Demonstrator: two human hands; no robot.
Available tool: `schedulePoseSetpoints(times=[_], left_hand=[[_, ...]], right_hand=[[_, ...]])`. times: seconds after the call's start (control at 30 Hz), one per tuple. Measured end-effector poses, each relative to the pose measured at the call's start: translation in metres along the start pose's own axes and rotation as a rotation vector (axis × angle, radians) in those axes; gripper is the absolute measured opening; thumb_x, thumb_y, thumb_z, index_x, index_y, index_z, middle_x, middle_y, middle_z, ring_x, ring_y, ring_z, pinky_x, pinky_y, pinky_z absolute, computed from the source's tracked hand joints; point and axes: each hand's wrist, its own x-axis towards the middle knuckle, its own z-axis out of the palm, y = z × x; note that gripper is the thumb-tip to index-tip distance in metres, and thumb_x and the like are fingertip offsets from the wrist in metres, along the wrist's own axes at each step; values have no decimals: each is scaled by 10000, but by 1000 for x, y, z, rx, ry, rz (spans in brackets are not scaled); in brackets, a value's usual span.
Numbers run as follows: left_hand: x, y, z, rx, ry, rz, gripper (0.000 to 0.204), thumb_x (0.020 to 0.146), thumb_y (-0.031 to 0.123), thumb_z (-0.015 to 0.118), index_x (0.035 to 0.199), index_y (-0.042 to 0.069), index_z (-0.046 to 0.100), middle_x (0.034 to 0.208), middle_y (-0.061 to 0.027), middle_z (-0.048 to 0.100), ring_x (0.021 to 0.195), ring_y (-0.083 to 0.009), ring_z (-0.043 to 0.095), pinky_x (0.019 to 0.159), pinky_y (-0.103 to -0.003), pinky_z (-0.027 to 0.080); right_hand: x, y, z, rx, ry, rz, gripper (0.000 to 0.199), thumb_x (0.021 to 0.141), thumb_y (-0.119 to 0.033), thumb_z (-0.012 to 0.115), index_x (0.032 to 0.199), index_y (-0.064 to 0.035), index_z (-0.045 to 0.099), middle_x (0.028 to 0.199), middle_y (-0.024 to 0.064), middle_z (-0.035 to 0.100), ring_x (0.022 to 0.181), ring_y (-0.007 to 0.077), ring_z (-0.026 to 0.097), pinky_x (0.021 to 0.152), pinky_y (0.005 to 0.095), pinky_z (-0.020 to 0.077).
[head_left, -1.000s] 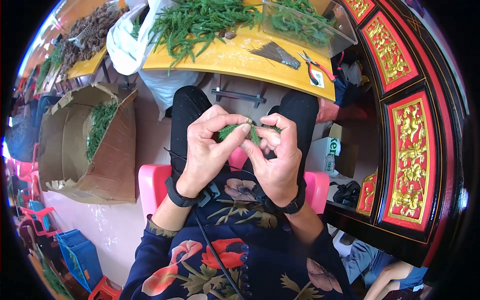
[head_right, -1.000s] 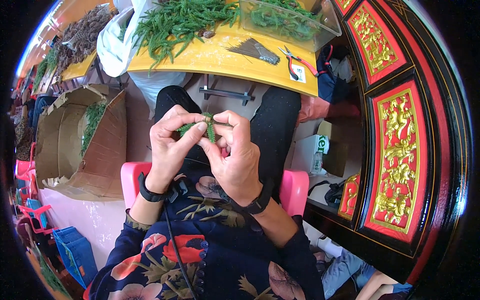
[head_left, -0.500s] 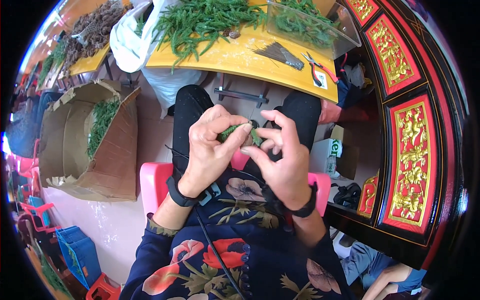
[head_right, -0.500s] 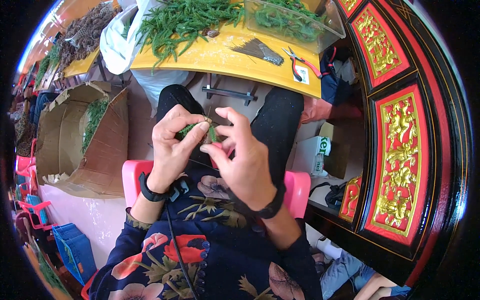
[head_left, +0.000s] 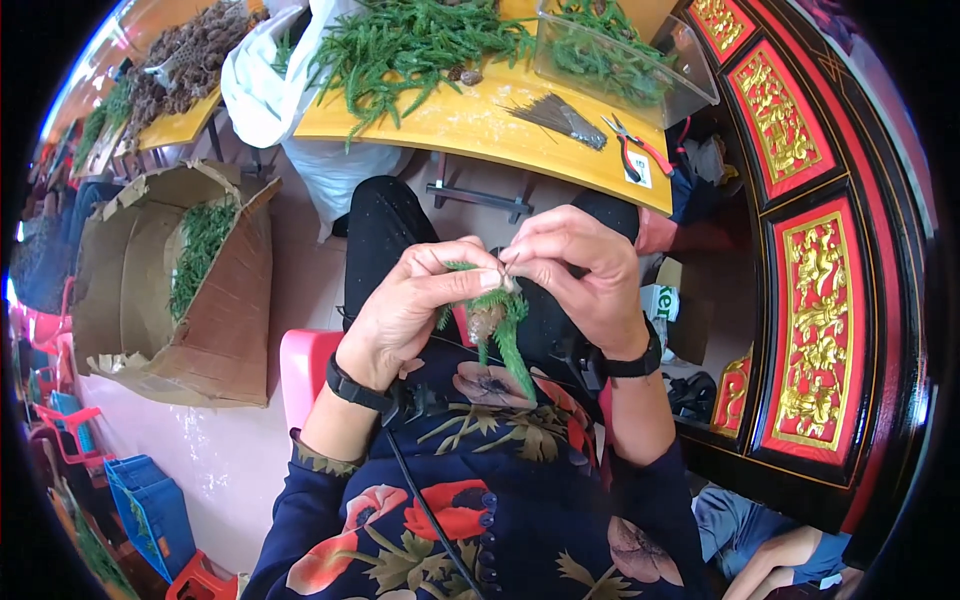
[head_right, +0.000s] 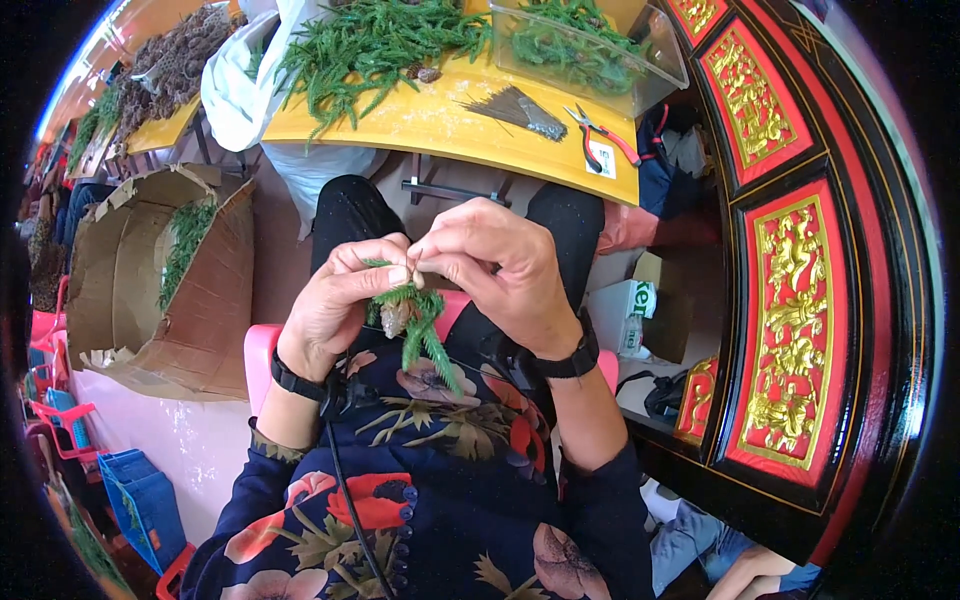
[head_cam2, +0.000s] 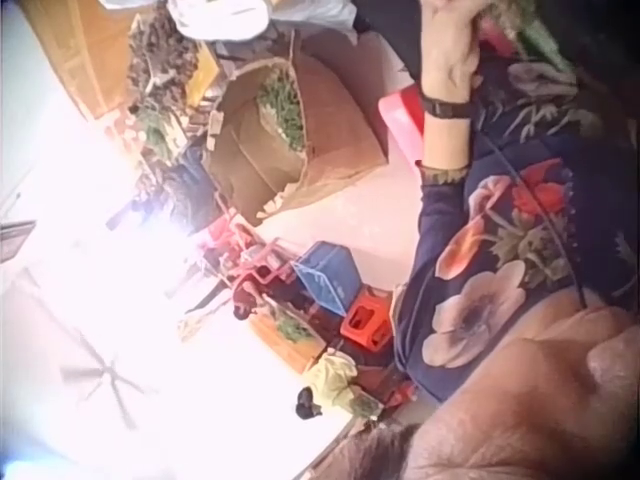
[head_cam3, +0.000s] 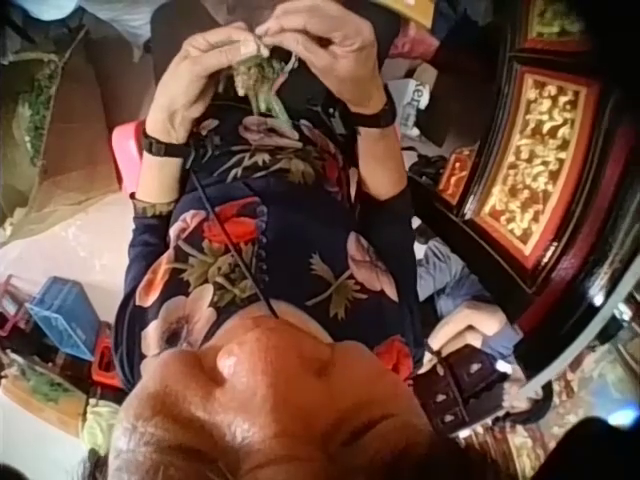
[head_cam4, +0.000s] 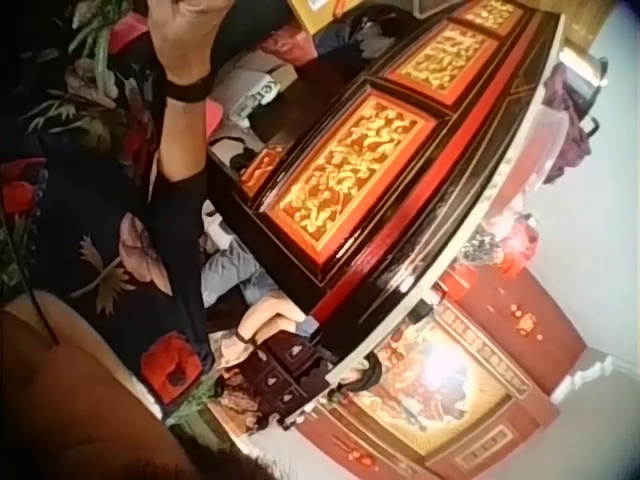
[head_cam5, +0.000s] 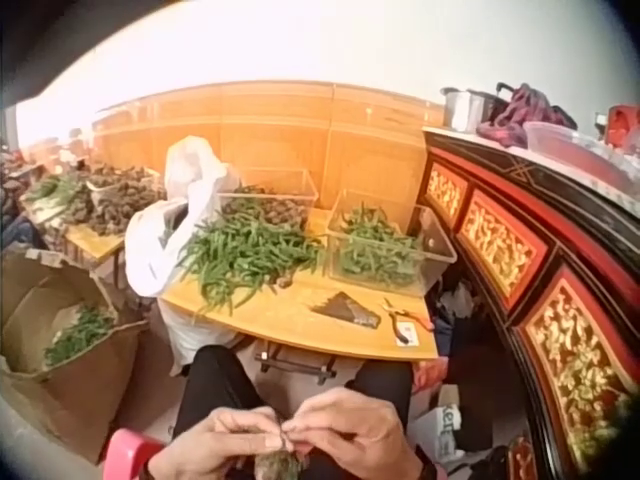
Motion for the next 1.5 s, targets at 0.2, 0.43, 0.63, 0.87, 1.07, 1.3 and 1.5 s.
schedulePoseSetpoints(times=[0.2, 0.43, 0.63, 0.87, 1.07, 1.3, 1.5], left_hand=[[1, -2, -6, -186, -128, -175, 101, 849, 99, 646, 888, 10, 675, 811, -21, 642, 748, -83, 574, 747, -221, 445], [4, -8, -12, -2, -129, -168, 99, 852, 103, 649, 877, 10, 671, 784, -4, 605, 718, -79, 564, 694, -222, 443], [4, -16, -11, 532, -19, 3, 104, 847, 84, 651, 866, -17, 666, 767, -4, 535, 722, -62, 525, 660, -222, 413], [5, -5, -6, 772, 19, 62, 125, 857, 90, 630, 864, -30, 664, 744, -20, 520, 720, -82, 535, 634, -225, 413], [4, -1, -10, 811, 67, 128, 131, 856, 96, 622, 840, -25, 670, 741, -17, 526, 720, -107, 549, 658, -231, 419], [6, 7, -20, -68, -77, -182, 134, 845, 124, 621, 844, -4, 661, 812, -38, 614, 761, -111, 571, 723, -240, 446], [5, 0, -25, -209, -112, -267, 153, 850, 139, 613, 859, -7, 655, 831, -48, 631, 752, -101, 575, 708, -233, 451]], right_hand=[[8, -9, -7, -131, -143, -97, 172, 726, 49, 685, 873, -39, 697, 960, 71, 620, 679, 126, 551, 625, 232, 444], [9, -7, -6, -339, -254, -163, 118, 739, 6, 681, 842, -45, 656, 925, 73, 627, 675, 179, 570, 583, 286, 440], [-3, -3, 6, -581, -269, 15, 75, 740, -37, 658, 806, -42, 622, 797, 66, 624, 647, 243, 580, 536, 339, 416], [-7, -3, 14, -365, -164, 480, 62, 763, -45, 625, 819, -18, 619, 651, 52, 570, 545, 143, 515, 530, 267, 396], [9, -15, 7, -160, -208, 636, 80, 769, -32, 639, 849, -25, 636, 708, 36, 582, 589, 54, 485, 541, 221, 385], [21, 9, -3, -317, -199, -192, 209, 722, -13, 719, 917, -69, 669, 943, 71, 615, 704, 164, 584, 583, 250, 436], [27, 2, -11, -439, -291, -291, 183, 733, -64, 720, 907, -67, 663, 921, 74, 615, 723, 221, 594, 609, 279, 458]])
